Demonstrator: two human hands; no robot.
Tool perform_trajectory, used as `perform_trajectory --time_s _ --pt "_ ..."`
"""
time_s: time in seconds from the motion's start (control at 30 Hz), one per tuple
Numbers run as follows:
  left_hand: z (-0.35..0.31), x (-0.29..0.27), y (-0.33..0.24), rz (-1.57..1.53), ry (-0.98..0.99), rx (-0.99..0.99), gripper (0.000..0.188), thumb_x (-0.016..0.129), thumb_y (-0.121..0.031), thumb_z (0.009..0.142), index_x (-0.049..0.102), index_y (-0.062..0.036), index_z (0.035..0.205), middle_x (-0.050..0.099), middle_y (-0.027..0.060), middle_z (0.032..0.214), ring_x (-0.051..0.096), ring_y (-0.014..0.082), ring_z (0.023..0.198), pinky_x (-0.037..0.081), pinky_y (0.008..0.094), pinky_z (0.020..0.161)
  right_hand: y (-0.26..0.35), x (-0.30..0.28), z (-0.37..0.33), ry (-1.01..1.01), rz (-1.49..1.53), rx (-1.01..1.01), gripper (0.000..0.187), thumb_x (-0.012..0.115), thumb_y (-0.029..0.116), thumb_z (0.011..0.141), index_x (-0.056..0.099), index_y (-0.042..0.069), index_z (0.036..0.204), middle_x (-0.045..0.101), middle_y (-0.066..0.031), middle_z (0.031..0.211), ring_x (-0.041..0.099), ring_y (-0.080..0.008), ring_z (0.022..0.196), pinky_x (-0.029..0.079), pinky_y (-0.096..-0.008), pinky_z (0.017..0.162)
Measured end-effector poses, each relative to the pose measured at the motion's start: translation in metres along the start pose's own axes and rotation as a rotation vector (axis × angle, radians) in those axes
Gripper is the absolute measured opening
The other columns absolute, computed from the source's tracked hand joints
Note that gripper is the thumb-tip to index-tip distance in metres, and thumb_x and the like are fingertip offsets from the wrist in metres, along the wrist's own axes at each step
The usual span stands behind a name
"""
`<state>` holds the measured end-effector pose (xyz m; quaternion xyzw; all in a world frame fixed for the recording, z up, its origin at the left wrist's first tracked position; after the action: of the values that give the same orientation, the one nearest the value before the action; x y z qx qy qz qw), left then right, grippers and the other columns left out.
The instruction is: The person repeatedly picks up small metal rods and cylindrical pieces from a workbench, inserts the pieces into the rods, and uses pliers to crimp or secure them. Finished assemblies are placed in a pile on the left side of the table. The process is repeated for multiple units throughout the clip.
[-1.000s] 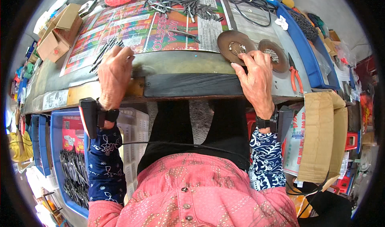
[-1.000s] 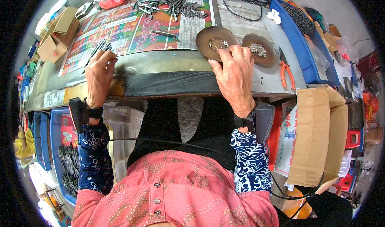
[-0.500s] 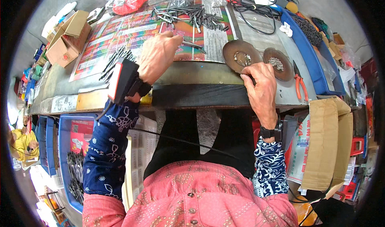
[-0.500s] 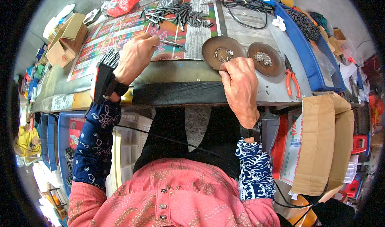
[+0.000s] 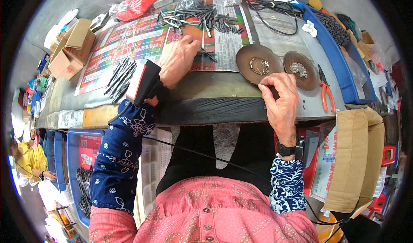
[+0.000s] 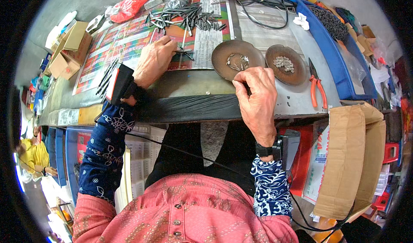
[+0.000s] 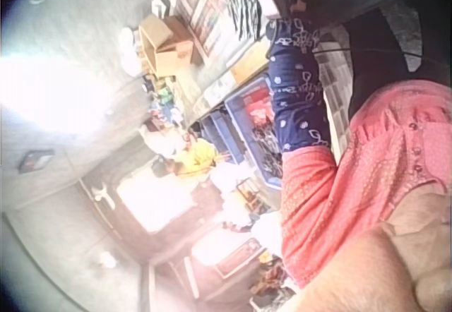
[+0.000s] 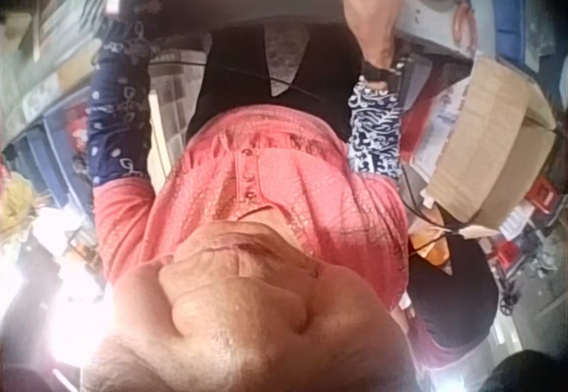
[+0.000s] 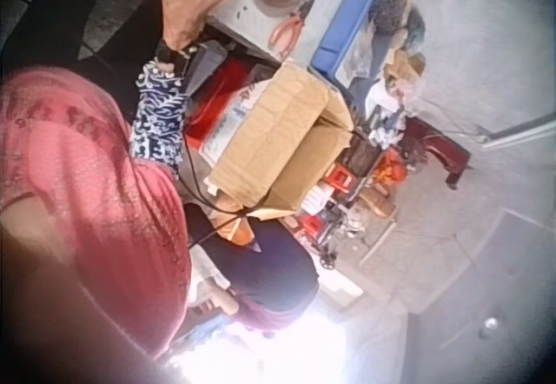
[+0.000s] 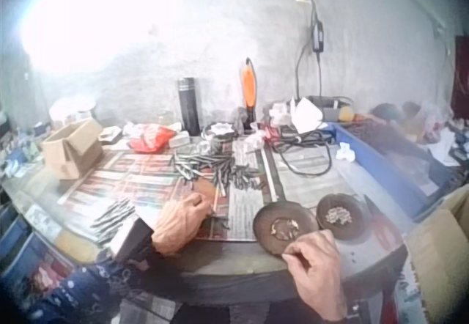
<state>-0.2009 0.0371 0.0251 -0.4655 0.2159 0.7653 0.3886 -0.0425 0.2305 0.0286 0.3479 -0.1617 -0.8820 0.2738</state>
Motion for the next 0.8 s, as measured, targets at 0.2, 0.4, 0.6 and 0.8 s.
perform_trajectory --time_s 0.2,0.4,0.6,0.8 --pt "-0.008 -0.012 -0.007 -0.068 -0.032 -0.039 0.011 0.058 -0.006 0.081 0.06 -0.0021 0.091 0.061 0.0171 0.086 0.062 0.0375 0.079 0.05 0.0432 0.067 0.001 -0.003 -0.003 -0.059 0.004 0.001 0.011 0.068 -0.001 0.075 0.062 0.003 0.082 0.06 -0.0064 0.082 0.054 -0.0246 0.081 0.044 -0.0361 0.073" --pt "-0.028 -0.039 -0.025 -0.463 -0.173 -0.18 0.013 0.064 -0.005 0.082 0.066 0.0006 0.094 0.067 0.011 0.077 0.063 0.0162 0.062 0.049 0.028 0.059 0.003 -0.006 -0.005 -0.084 0.054 0.043 0.008 0.067 -0.003 0.078 0.062 0.001 0.084 0.061 -0.0053 0.082 0.053 -0.0187 0.078 0.044 -0.0302 0.068" --pt "-0.059 -0.057 -0.049 -0.707 -0.192 -0.311 0.006 0.064 -0.002 0.085 0.065 -0.0024 0.091 0.057 -0.0015 0.067 0.048 0.0044 0.052 0.036 0.0208 0.047 0.02 -0.015 -0.01 -0.128 0.108 0.084 0.012 0.068 -0.004 0.076 0.062 0.003 0.084 0.062 -0.0058 0.081 0.055 -0.0189 0.073 0.044 -0.029 0.062" --pt "-0.09 -0.06 -0.075 -1.216 -0.081 -0.565 0.01 0.06 -0.006 0.092 0.062 -0.0042 0.102 0.052 -0.0036 0.063 0.042 0.0024 0.049 0.031 0.0184 0.045 0.043 -0.01 -0.017 -0.097 0.371 0.182 0.011 0.068 -0.004 0.078 0.062 0.001 0.086 0.06 -0.0013 0.079 0.05 -0.007 0.065 0.042 -0.0214 0.058"
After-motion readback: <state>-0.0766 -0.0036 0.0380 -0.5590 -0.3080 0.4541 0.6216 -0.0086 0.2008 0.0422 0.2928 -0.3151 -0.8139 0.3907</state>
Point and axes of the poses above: each hand's wrist, its own z-axis towards the middle knuckle, its own x-axis out of the palm, y = z × x, the point moved 6 cm from there along z, towards the middle knuckle
